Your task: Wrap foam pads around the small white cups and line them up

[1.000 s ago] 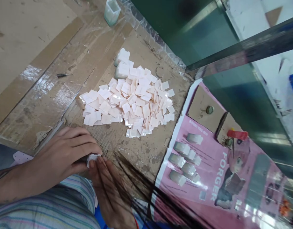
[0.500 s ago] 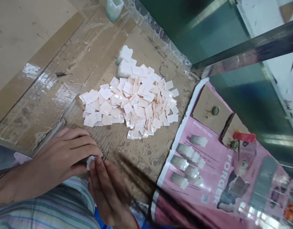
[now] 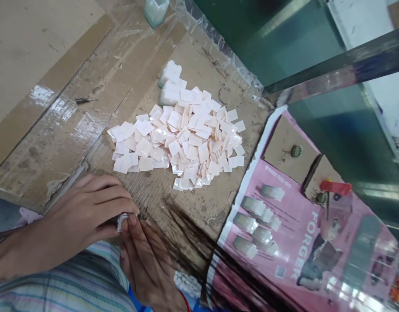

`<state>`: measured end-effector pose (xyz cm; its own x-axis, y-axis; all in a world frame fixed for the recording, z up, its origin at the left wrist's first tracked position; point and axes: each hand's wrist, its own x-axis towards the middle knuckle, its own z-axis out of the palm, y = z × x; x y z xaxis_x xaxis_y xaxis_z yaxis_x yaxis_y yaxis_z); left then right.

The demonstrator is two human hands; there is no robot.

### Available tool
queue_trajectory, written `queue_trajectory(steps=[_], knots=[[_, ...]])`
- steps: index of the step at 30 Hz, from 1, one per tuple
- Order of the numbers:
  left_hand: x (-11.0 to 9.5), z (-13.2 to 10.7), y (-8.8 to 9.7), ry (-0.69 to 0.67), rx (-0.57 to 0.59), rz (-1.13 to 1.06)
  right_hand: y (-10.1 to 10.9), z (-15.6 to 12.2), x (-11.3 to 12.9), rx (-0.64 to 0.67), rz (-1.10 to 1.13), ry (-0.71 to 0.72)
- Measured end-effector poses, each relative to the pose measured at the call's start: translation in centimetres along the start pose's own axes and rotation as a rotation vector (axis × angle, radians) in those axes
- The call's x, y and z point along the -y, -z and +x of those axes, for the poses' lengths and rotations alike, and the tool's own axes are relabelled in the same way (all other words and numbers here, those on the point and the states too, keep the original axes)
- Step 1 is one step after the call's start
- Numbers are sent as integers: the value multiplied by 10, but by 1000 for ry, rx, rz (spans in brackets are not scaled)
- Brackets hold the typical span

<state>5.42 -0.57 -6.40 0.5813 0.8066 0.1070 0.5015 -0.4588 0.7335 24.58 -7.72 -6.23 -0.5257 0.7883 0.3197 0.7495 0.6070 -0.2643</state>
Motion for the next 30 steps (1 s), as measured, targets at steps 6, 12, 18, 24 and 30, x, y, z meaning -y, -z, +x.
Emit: queue_trajectory(steps=[6,12,18,24,30], knots=[[-1,2,0,21,20,-2,6,-3,-3,-1,90,0],[1,0,-1,5,-11,76,6,0,-7,-11,94,46],[2,2,-2,-15,-45,142,8,-4,-8,29,150,32],[4,1,-1,-22,-37,166,8,3,-12,3,183,27],[3,-5,3,-99,-86,69,9,8,-11,-22,222,-68]])
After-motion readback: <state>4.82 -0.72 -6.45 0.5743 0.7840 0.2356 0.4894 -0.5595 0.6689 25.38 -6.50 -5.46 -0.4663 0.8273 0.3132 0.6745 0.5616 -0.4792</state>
